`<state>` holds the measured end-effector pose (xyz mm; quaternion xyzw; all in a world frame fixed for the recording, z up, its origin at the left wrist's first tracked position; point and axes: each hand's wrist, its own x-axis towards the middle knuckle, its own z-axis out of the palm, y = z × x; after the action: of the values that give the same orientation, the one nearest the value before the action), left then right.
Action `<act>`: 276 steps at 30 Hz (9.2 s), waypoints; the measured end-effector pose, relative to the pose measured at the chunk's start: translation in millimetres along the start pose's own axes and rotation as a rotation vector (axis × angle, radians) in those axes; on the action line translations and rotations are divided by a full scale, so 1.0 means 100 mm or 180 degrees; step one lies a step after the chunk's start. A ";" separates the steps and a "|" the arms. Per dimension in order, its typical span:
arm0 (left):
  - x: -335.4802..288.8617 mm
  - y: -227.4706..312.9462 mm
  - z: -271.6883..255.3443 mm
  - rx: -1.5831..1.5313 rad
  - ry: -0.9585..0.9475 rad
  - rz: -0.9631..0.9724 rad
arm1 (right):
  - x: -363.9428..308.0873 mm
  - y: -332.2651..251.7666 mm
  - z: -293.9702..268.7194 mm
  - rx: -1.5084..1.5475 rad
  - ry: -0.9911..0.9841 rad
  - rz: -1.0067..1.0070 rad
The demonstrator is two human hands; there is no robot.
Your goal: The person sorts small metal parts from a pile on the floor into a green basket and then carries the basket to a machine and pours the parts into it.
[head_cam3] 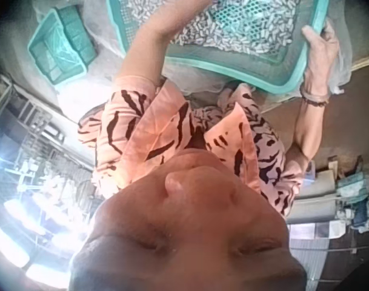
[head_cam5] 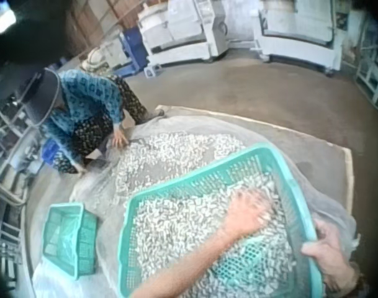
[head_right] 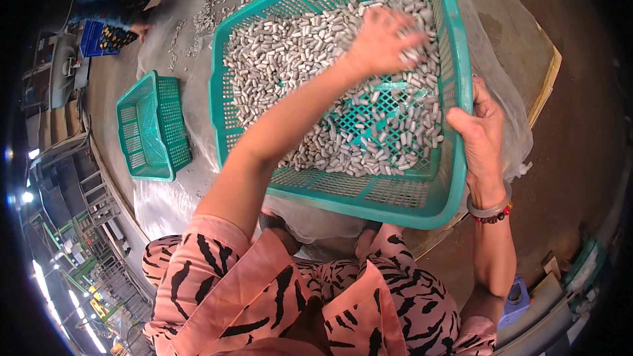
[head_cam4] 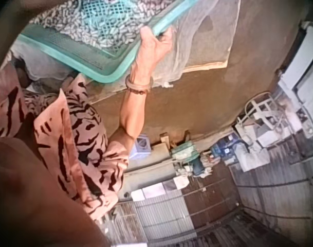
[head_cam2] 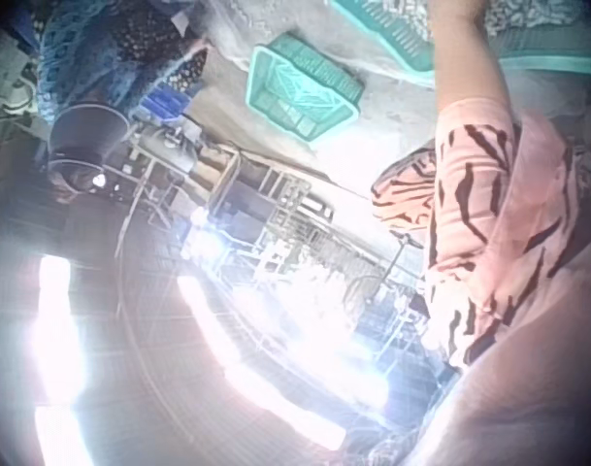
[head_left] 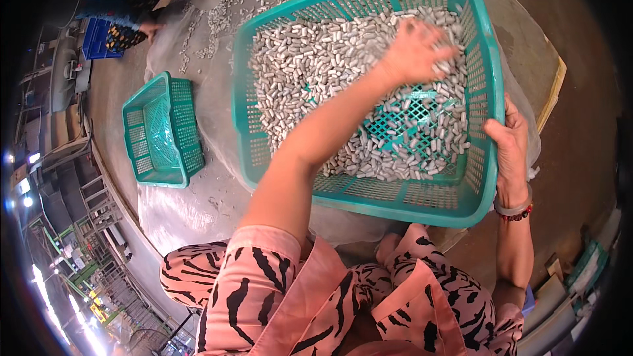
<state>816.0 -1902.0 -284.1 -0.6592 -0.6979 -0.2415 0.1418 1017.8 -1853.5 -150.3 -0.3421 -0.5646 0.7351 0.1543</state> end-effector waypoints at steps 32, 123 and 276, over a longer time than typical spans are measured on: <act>-1.42 -1.18 -0.75 0.1231 -0.0636 -0.0398 | 0.02 0.03 -0.04 -0.0104 0.0154 -0.0087; -1.91 -0.70 -0.83 0.0747 -0.0381 -0.1295 | -0.13 0.10 -0.10 -0.1366 -0.0200 -0.1428; -1.17 -1.19 -0.60 0.0481 -0.0873 -0.0239 | -0.17 0.14 -0.14 0.0398 0.0234 0.0238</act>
<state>701.7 -2034.7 -311.2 -0.6468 -0.7511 -0.1011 0.0852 1041.8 -1858.2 -159.8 -0.3795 -0.4983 0.7611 0.1684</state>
